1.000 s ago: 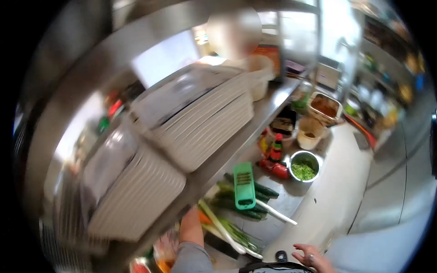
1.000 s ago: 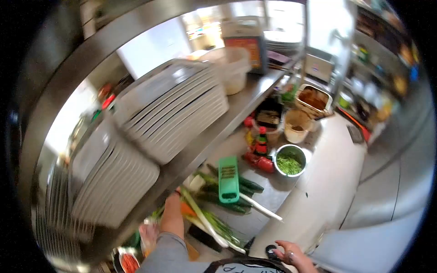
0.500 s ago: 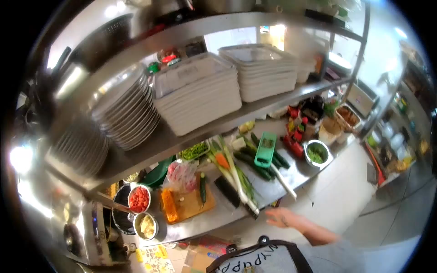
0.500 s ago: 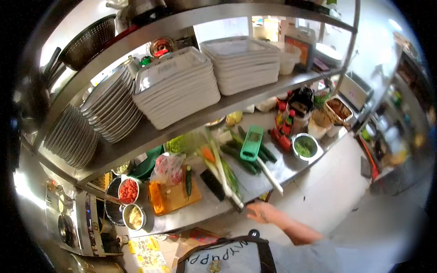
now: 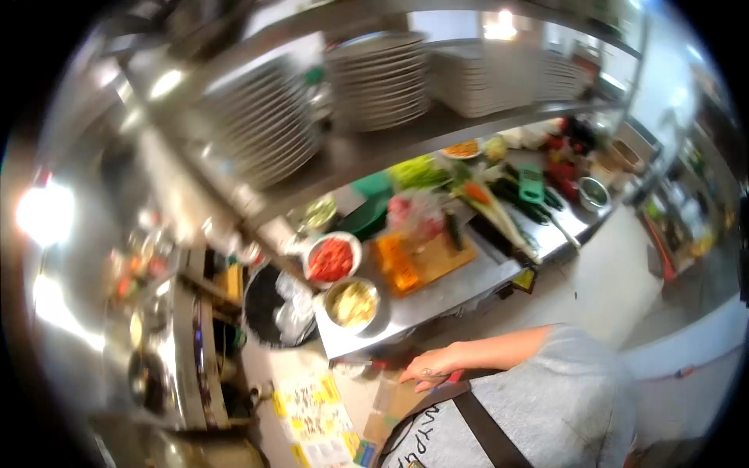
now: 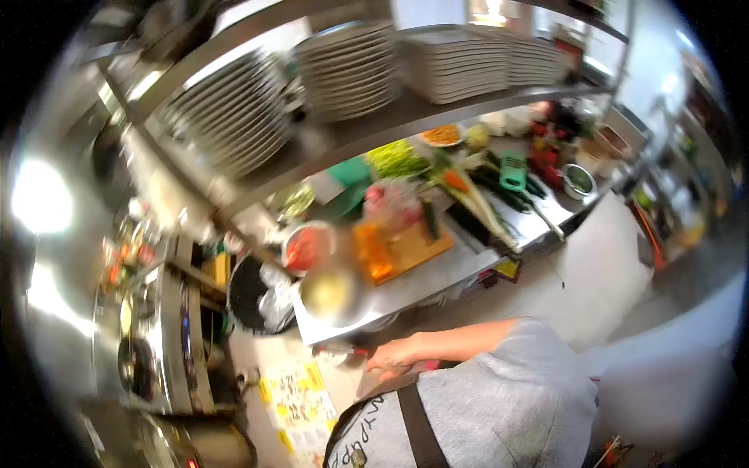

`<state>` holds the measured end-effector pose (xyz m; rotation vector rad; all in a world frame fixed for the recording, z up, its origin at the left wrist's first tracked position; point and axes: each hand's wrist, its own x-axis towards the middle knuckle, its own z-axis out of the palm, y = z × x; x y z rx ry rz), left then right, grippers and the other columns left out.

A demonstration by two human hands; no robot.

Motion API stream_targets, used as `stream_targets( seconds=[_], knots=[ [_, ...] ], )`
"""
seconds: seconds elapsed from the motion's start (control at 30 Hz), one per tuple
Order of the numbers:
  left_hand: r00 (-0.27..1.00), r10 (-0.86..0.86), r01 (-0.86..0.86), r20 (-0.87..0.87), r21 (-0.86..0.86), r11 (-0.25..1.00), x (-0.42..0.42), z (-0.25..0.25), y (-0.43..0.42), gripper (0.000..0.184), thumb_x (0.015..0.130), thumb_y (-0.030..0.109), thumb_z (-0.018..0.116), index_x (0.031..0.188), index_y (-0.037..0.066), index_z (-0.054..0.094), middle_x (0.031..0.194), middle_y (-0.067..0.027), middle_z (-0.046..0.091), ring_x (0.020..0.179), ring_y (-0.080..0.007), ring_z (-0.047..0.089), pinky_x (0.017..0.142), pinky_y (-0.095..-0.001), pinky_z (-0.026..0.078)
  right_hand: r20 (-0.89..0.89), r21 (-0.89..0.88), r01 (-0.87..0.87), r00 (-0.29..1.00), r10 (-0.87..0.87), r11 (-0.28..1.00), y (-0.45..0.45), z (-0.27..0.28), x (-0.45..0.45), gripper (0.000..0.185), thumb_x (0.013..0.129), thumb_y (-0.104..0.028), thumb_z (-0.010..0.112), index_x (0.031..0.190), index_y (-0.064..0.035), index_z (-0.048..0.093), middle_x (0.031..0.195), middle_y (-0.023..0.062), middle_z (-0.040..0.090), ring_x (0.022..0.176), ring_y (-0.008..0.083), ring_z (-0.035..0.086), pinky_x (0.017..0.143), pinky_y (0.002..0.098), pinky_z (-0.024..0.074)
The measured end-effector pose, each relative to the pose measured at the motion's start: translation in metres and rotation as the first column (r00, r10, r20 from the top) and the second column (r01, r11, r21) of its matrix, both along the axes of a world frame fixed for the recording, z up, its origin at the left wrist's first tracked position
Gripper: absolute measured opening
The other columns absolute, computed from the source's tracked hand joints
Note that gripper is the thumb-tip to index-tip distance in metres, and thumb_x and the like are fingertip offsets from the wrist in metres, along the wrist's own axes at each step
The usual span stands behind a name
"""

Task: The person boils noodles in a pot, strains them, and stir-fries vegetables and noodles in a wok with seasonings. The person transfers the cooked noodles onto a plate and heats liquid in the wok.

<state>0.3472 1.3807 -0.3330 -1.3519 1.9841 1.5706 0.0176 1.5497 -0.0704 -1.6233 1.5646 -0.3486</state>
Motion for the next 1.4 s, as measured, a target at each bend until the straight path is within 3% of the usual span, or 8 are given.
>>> stream_targets(
  seconds=[0.13,0.17,0.2,0.37,0.63,0.97,1.1,1.4],
  knots=[
    [0.973,0.031,-0.095,-0.23,-0.269,0.958,0.126,-0.078,-0.055,0.043,0.088,0.026,0.058,0.12,-0.003,0.054,0.11,-0.0205,0.062,0.105,-0.025,0.059,0.088,-0.0346,0.047,0.02,0.012,-0.082,0.996,0.082,0.997,-0.09,0.006,0.054,0.046,0.087,-0.023,0.058,0.129,-0.0071,0.046,0.115,0.0211,0.058,0.105,0.038,0.055,0.087,0.0423,0.0455],
    [0.957,0.207,-0.24,-0.201,-0.159,0.958,0.079,0.033,-0.077,0.043,0.086,0.025,0.059,0.117,-0.005,0.056,0.111,-0.023,0.061,0.103,-0.0274,0.06,0.09,-0.037,0.047,-0.002,0.032,-0.099,0.995,0.1,0.995,-0.114,0.011,0.058,0.046,0.087,-0.022,0.058,0.129,-0.0073,0.046,0.113,0.0211,0.059,0.104,0.0374,0.056,0.086,0.042,0.0457],
    [0.917,0.285,-0.351,-0.279,-0.229,0.908,0.093,-0.036,-0.113,0.044,0.085,0.023,0.06,0.119,-0.004,0.055,0.112,-0.021,0.061,0.103,-0.0275,0.06,0.089,-0.0361,0.047,-0.028,0.039,-0.135,0.99,0.136,0.99,-0.135,0.011,0.066,0.045,0.087,-0.021,0.057,0.128,-0.007,0.046,0.112,0.0197,0.06,0.102,0.0362,0.057,0.084,0.042,0.046],
    [0.85,0.313,-0.429,-0.423,-0.213,0.878,0.047,0.142,-0.233,0.045,0.085,0.022,0.062,0.125,0.002,0.051,0.121,-0.0167,0.058,0.107,-0.025,0.059,0.089,-0.0335,0.047,-0.056,0.213,-0.163,0.982,0.179,0.963,-0.243,0.017,0.09,0.05,0.075,-0.003,0.053,0.125,-0.0073,0.048,0.097,0.0155,0.065,0.089,0.0343,0.062,0.076,0.0395,0.0498],
    [0.823,0.55,-0.448,0.144,-0.432,0.783,0.246,0.118,-0.339,0.045,0.083,0.025,0.062,0.122,0.002,0.054,0.113,-0.0178,0.062,0.101,-0.0272,0.061,0.087,-0.0346,0.048,-0.229,0.028,-0.17,0.958,0.171,0.985,-0.504,-0.037,0.131,0.041,0.083,-0.011,0.053,0.123,-0.0071,0.05,0.087,0.0184,0.065,0.084,0.0378,0.061,0.073,0.0428,0.0491],
    [0.3,0.933,-0.933,-0.199,0.141,0.33,0.304,0.11,-0.499,0.031,0.094,0.021,0.048,0.111,-0.003,0.06,0.092,-0.0133,0.067,0.084,-0.019,0.064,0.077,-0.0306,0.049,-0.241,-0.137,-0.284,0.939,0.246,0.949,-0.844,-0.004,0.2,0.051,0.081,-0.01,0.061,0.129,-0.007,0.045,0.104,0.0211,0.063,0.094,0.0346,0.062,0.082,0.0421,0.0508],
    [0.655,0.596,-0.744,-0.465,-0.256,0.617,0.253,0.167,-0.68,0.031,0.095,0.019,0.047,0.111,-0.005,0.058,0.1,-0.0141,0.066,0.095,-0.0185,0.063,0.081,-0.0289,0.048,-0.138,-0.464,-0.126,0.988,0.069,0.877,-0.98,-0.023,0.191,0.051,0.077,-0.008,0.062,0.126,-0.0019,0.046,0.108,0.0234,0.058,0.092,0.0355,0.061,0.083,0.0406,0.0487],
    [0.677,0.302,-0.596,-0.671,-0.259,0.76,0.135,0.287,-0.922,0.033,0.09,0.008,0.053,0.122,-0.003,0.052,0.111,-0.0125,0.063,0.104,-0.0164,0.059,0.09,-0.0271,0.044,0.307,-0.349,-0.037,0.94,0.152,0.937,-1.375,-0.032,0.184,0.038,0.079,-0.015,0.063,0.114,-0.0009,0.057,0.1,0.0195,0.066,0.091,0.0271,0.065,0.079,0.0338,0.0505]
  ],
)
